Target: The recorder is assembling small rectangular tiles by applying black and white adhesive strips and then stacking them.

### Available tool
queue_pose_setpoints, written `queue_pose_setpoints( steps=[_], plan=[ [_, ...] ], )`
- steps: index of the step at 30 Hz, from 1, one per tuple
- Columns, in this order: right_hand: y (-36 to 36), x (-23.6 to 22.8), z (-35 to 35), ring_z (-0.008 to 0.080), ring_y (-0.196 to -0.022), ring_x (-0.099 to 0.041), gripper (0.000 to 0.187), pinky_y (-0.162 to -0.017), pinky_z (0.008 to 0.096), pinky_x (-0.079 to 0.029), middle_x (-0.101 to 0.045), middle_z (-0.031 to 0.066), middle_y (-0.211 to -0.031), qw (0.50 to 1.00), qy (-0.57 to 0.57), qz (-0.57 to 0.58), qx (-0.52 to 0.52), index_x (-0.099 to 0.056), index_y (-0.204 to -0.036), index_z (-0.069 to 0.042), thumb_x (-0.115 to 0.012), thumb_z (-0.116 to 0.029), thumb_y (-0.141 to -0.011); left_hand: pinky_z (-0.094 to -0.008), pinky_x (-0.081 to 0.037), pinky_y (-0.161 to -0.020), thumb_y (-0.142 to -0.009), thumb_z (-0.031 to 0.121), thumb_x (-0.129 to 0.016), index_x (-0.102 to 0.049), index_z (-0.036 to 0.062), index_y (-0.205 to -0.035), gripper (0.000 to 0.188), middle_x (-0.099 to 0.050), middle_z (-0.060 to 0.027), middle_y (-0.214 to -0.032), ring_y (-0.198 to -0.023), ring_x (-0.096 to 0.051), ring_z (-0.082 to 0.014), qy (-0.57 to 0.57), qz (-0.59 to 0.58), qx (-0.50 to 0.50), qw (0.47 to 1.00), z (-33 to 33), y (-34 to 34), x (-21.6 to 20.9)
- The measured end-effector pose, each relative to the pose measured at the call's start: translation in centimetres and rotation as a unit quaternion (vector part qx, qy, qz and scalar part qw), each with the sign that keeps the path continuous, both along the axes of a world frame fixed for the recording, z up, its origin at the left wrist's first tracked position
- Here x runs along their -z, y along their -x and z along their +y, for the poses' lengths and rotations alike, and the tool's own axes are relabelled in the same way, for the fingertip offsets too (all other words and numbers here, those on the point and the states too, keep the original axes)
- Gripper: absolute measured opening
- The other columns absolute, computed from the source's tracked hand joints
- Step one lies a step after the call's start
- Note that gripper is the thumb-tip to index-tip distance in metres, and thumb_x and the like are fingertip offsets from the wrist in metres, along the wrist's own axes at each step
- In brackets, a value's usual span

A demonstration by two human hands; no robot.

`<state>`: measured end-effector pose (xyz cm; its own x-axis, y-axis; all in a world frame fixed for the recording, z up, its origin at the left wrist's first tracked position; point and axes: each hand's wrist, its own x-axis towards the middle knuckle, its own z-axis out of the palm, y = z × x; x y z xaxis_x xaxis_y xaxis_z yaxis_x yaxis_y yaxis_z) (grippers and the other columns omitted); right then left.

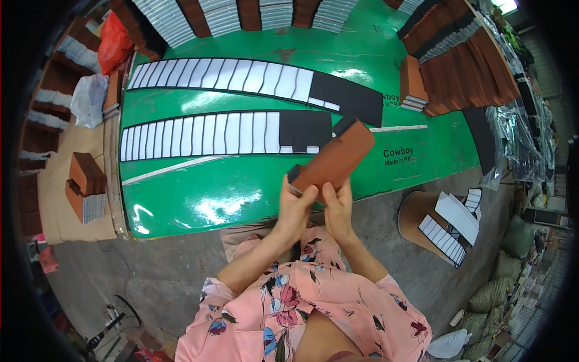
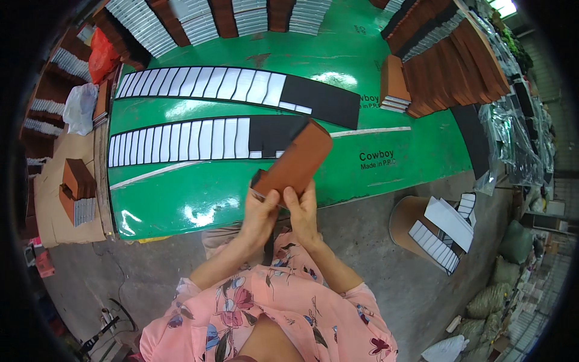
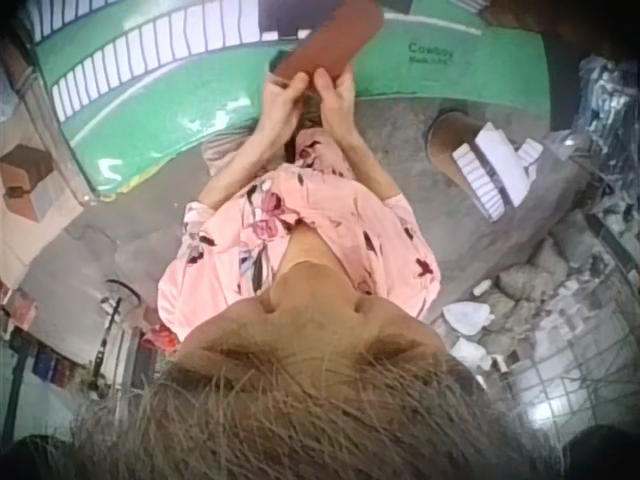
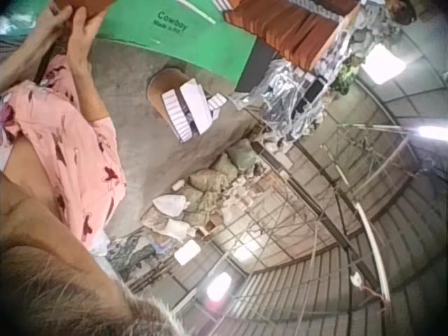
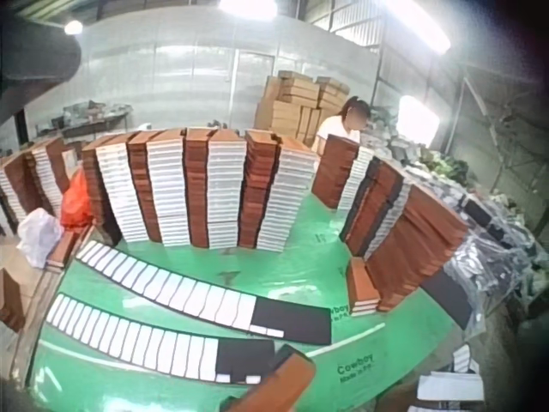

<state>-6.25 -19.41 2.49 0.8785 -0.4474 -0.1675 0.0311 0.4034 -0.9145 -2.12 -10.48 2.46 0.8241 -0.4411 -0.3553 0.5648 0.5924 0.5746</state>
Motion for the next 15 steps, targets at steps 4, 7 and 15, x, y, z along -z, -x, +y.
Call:
queue_pose_setpoints(
  steps=[4, 7, 15],
  plan=[
    [1.5, -1.6, -4.6, 0.0206, -0.115, -0.048, 0.058, -0.095, 0.0332, -0.041, -0.047, 0.0143, -0.128, 0.989, 0.146, 0.033, 0.021, -0.033, -0.134, 0.004, -0.06, -0.02, -0.088, -0.0315, -0.041, -0.095, -0.082, 0.012, -0.069, -0.038, 0.0032, -0.126, 0.055, -0.051, -0.0096, -0.119, -0.111, -0.05, -0.0181, -0.039, 0.01, 0.094, 0.995, -1.2, 1.2, -0.1],
    [1.7, -5.7, -10.7, 0.0254, -0.102, -0.058, 0.052, -0.083, 0.034, -0.048, -0.056, 0.0186, -0.116, 0.86, 0.485, 0.125, 0.103, -0.043, -0.128, 0.002, -0.063, -0.017, -0.084, -0.0281, -0.038, -0.094, -0.087, 0.007, -0.058, -0.046, 0.0035, -0.12, 0.036, -0.053, -0.0068, -0.114, -0.111, -0.047, -0.015, -0.136, -0.103, 0.207, 0.963, 0.0, 2.1, 1.0],
    [1.8, -2.5, -20.2, 0.0355, -0.068, -0.061, 0.052, -0.055, 0.0426, -0.051, -0.057, 0.0168, -0.087, 0.508, 0.795, 0.317, 0.096, -0.048, -0.125, -0.004, -0.065, -0.02, -0.079, -0.0229, -0.039, -0.088, -0.09, 0.003, -0.053, -0.054, 0.0044, -0.108, 0.018, -0.056, -0.0025, -0.104, -0.1, -0.051, -0.0096, -0.074, -0.04, 0.29, 0.953, 1.9, 1.3, 0.7]
  ],
)
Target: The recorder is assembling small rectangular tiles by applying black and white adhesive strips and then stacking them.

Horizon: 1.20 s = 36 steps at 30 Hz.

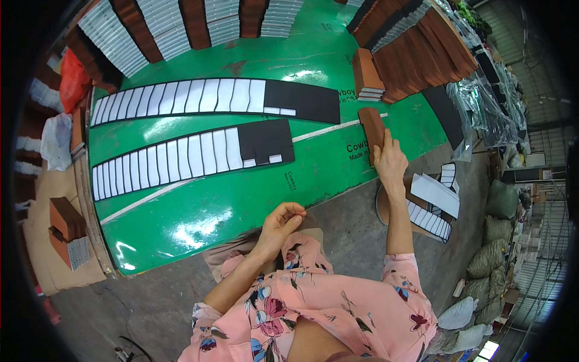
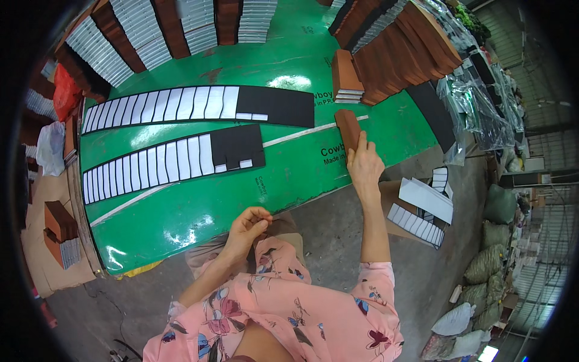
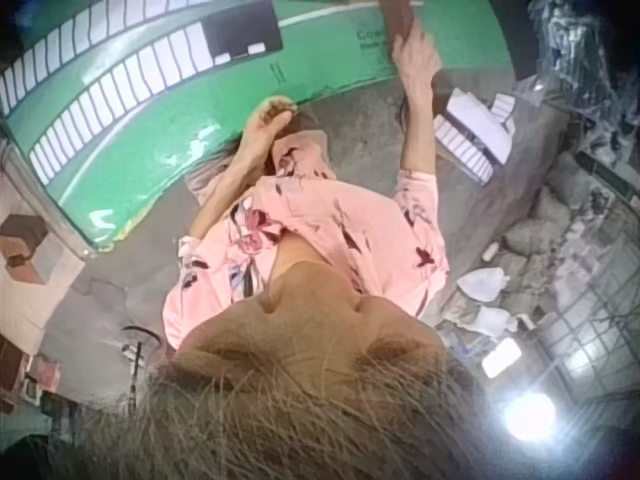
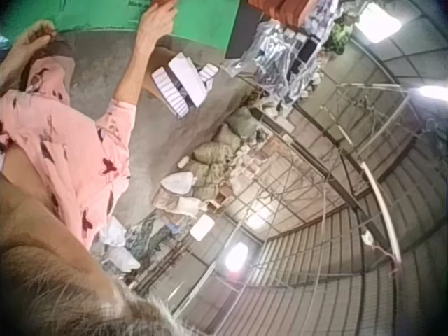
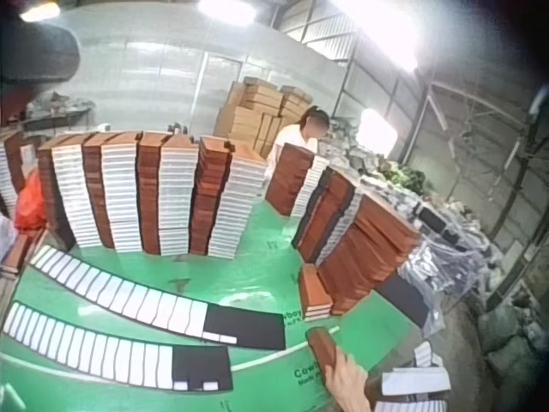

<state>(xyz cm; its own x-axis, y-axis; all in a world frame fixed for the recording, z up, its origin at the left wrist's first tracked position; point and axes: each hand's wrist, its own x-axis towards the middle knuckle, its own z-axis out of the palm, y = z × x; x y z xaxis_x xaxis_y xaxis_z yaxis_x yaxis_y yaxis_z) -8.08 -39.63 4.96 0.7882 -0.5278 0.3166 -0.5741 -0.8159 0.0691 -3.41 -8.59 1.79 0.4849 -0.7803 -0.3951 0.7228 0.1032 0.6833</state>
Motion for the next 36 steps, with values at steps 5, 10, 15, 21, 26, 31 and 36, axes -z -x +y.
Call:
queue_pose_setpoints(
  steps=[5, 10, 15, 21, 26, 31, 36],
  plan=[
    [-0.1, -1.0, -0.7, 0.0346, -0.067, -0.061, 0.053, -0.055, 0.0411, -0.051, -0.058, 0.0167, -0.087, 0.998, 0.013, -0.061, -0.023, -0.047, -0.126, -0.004, -0.065, -0.021, -0.079, -0.0212, -0.041, -0.08, -0.091, 0.004, -0.052, -0.056, 0.0045, -0.105, 0.014, -0.057, -0.0009, -0.099, -0.091, -0.052, -0.0076, -0.008, -0.023, -0.02, 0.999, 0.6, -0.4, -0.1],
    [-1.0, -0.5, 0.0, 0.0352, -0.063, -0.061, 0.053, -0.053, 0.0418, -0.051, -0.058, 0.0166, -0.084, 0.998, 0.057, -0.006, -0.003, -0.047, -0.126, -0.004, -0.064, -0.022, -0.079, -0.0214, -0.042, -0.077, -0.092, 0.006, -0.051, -0.056, 0.005, -0.103, 0.013, -0.059, -0.001, -0.096, -0.087, -0.053, -0.0079, -0.047, -0.028, -0.006, 0.998, 0.0, -0.9, -0.5],
    [0.1, -0.2, -0.4, 0.0348, -0.065, -0.061, 0.052, -0.054, 0.0423, -0.05, -0.059, 0.0169, -0.086, 0.998, -0.027, -0.05, -0.015, -0.048, -0.124, -0.003, -0.065, -0.019, -0.077, -0.023, -0.044, -0.079, -0.092, 0.006, -0.049, -0.057, 0.0044, -0.103, 0.013, -0.06, -0.0022, -0.094, -0.087, -0.055, -0.0094, -0.034, -0.059, 0.011, 0.998, -2.3, -2.1, -0.6],
    [-1.6, -3.9, 7.7, 0.0258, -0.075, -0.061, 0.048, -0.062, 0.0351, -0.049, -0.06, 0.0097, -0.09, 0.972, -0.025, -0.144, -0.182, -0.053, -0.117, -0.004, -0.065, -0.011, -0.071, -0.0278, -0.046, -0.081, -0.095, 0.024, -0.051, -0.051, 0.0043, -0.117, 0.03, -0.057, -0.0048, -0.107, -0.098, -0.055, -0.0128, -0.023, -0.028, 0.031, 0.999, -6.7, -4.5, -3.7],
    [-2.0, -4.2, 11.6, 0.024, -0.087, -0.059, 0.048, -0.071, 0.0325, -0.049, -0.059, 0.0102, -0.101, 0.938, 0.069, -0.089, -0.329, -0.056, -0.114, -0.003, -0.061, -0.014, -0.067, -0.0329, -0.047, -0.081, -0.089, 0.037, -0.059, -0.044, 0.0057, -0.122, 0.048, -0.055, -0.0052, -0.113, -0.099, -0.055, -0.0153, 0.007, 0.037, -0.069, 0.997, -8.5, -5.5, -4.4],
    [-1.0, -5.8, 12.2, 0.029, -0.101, -0.055, 0.057, -0.081, 0.0354, -0.047, -0.056, 0.0161, -0.112, 0.927, -0.102, -0.038, -0.359, -0.051, -0.122, -0.002, -0.067, -0.02, -0.07, -0.0357, -0.048, -0.081, -0.087, 0.026, -0.06, -0.041, 0.0045, -0.123, 0.047, -0.054, -0.007, -0.113, -0.101, -0.055, -0.0166, 0.011, 0.03, -0.106, 0.994, -7.7, -7.1, -2.9],
    [1.8, -1.3, 9.7, 0.0255, -0.107, -0.053, 0.061, -0.086, 0.0351, -0.046, -0.051, 0.0136, -0.123, 0.75, -0.611, -0.247, -0.049, -0.04, -0.132, -0.002, -0.065, -0.025, -0.082, -0.0276, -0.048, -0.075, -0.085, 0.013, -0.057, -0.038, 0.0007, -0.126, 0.047, -0.056, -0.007, -0.11, -0.092, -0.058, -0.0148, 0.041, -0.034, -0.095, 0.994, -7.2, -9.2, -3.4]
  ],
)
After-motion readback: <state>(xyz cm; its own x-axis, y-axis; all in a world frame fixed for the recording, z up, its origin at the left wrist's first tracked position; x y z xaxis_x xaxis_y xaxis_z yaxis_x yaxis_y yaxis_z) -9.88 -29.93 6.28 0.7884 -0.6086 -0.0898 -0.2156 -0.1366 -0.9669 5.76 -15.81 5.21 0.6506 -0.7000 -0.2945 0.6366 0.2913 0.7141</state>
